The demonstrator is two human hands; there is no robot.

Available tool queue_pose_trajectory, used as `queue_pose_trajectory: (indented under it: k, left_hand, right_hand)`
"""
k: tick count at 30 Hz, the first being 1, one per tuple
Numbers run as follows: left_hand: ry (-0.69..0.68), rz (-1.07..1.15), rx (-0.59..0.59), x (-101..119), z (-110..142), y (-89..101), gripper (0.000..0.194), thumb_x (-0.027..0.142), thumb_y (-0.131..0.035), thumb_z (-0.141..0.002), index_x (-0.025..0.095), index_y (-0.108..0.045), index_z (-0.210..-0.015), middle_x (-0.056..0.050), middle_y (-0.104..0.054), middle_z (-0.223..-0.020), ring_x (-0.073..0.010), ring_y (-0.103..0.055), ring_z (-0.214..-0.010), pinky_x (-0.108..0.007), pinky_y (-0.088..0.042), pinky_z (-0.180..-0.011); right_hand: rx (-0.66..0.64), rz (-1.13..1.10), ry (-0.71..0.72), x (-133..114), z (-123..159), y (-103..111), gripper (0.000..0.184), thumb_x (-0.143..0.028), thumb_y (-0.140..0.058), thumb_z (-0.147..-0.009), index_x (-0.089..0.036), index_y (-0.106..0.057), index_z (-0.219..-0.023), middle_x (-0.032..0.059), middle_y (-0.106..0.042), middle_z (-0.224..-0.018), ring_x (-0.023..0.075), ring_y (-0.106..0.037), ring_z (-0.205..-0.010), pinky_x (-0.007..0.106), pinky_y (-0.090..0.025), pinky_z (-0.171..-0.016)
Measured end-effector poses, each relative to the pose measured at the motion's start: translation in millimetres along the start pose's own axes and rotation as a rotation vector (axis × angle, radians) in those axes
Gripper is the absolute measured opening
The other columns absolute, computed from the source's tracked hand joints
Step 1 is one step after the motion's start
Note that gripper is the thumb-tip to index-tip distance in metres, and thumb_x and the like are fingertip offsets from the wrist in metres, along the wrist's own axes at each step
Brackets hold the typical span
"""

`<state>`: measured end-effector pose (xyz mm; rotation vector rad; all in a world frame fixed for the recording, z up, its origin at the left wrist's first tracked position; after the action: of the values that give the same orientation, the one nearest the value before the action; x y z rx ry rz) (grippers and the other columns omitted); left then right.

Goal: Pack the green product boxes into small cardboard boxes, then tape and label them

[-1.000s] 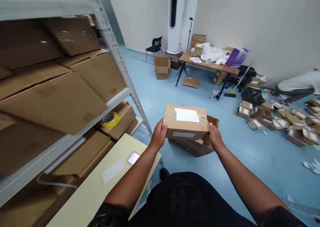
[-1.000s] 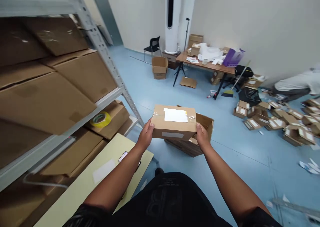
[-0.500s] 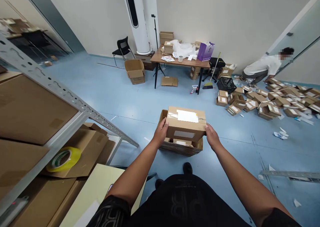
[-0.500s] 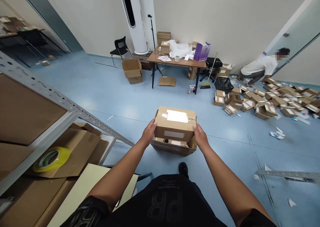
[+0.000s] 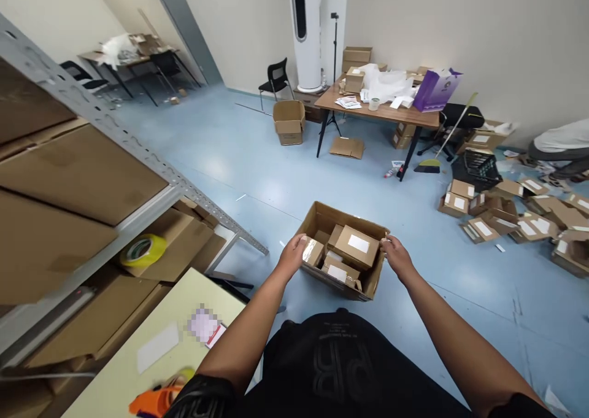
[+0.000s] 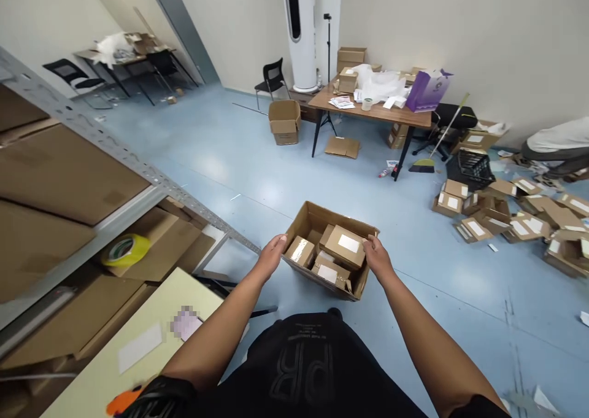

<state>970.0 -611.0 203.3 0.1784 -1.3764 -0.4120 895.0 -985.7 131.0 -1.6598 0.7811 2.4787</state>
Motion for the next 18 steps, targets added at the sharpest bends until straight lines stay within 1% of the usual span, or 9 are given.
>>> queue_pose_trajectory:
  k: [2,4,8,13,16,18]
  left_hand:
    - [-0.004,-0.009,0.024,-2,10,10.2,0.050,0.057,-0.045,-0.099,0.021,-0.070,-0.122,-0.009,-0.072,-0.130,-0.0279,-0.062,-0.127,-0.042,-0.045,-0.112]
    - [-0.001,-0.017,0.041,-6,18,23.4,0.049,0.058,-0.045,-0.099,0.021,-0.071,-0.117,-0.008,-0.073,-0.125,-0.0285,-0.063,-0.124,-0.043,-0.046,-0.110]
    - [-0.002,-0.027,0.080,-18,35,56.7,0.048,0.060,-0.046,-0.098,0.022,-0.072,-0.111,-0.007,-0.074,-0.119,-0.0287,-0.064,-0.121,-0.044,-0.045,-0.110]
    - [-0.017,0.032,0.127,-46,60,109.4,0.050,0.061,-0.047,-0.097,0.021,-0.071,-0.116,-0.009,-0.073,-0.121,-0.0278,-0.065,-0.119,-0.043,-0.047,-0.108]
    - [0.001,0.059,0.169,-67,80,147.0,0.051,0.062,-0.047,-0.097,0.021,-0.070,-0.118,-0.009,-0.073,-0.123,-0.0277,-0.066,-0.118,-0.043,-0.048,-0.106]
    - [0.012,0.064,0.216,-79,96,173.2,0.051,0.062,-0.047,-0.097,0.022,-0.069,-0.119,-0.009,-0.073,-0.123,-0.0275,-0.066,-0.118,-0.043,-0.048,-0.106]
  right_hand:
    - [-0.018,-0.031,-0.039,-2,-4,-6,0.063,-0.061,-0.058,-0.089,-0.023,-0.059,-0.139,0.0107,-0.074,-0.124,0.0271,-0.073,-0.107,0.040,-0.059,-0.091]
    - [-0.038,-0.049,-0.053,-4,-3,-16,0.064,-0.061,-0.059,-0.087,-0.020,-0.061,-0.136,0.0111,-0.075,-0.122,0.0265,-0.074,-0.103,0.040,-0.058,-0.089]
    - [-0.085,-0.035,-0.025,-13,8,-47,0.061,-0.063,-0.060,-0.083,-0.019,-0.067,-0.124,0.0101,-0.076,-0.113,0.0269,-0.074,-0.099,0.040,-0.057,-0.085]
    - [-0.163,-0.004,0.037,-36,30,-102,0.053,-0.063,-0.061,-0.081,-0.020,-0.071,-0.111,0.0091,-0.077,-0.108,0.0278,-0.074,-0.096,0.040,-0.057,-0.083]
    - [-0.205,0.031,0.104,-56,46,-141,0.051,-0.062,-0.061,-0.081,-0.020,-0.073,-0.106,0.0081,-0.077,-0.102,0.0281,-0.074,-0.095,0.039,-0.057,-0.082]
    - [-0.229,0.055,0.174,-72,58,-169,0.050,-0.063,-0.060,-0.082,-0.020,-0.074,-0.104,0.0077,-0.077,-0.098,0.0275,-0.073,-0.092,0.039,-0.057,-0.081]
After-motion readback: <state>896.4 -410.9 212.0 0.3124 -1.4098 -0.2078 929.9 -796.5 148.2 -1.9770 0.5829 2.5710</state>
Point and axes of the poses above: each hand's wrist, its own z-axis away from the middle knuckle, its own y-axis out of the back of the hand, x = y × z, the point moved 4 cm from there along -z, towards the middle knuckle
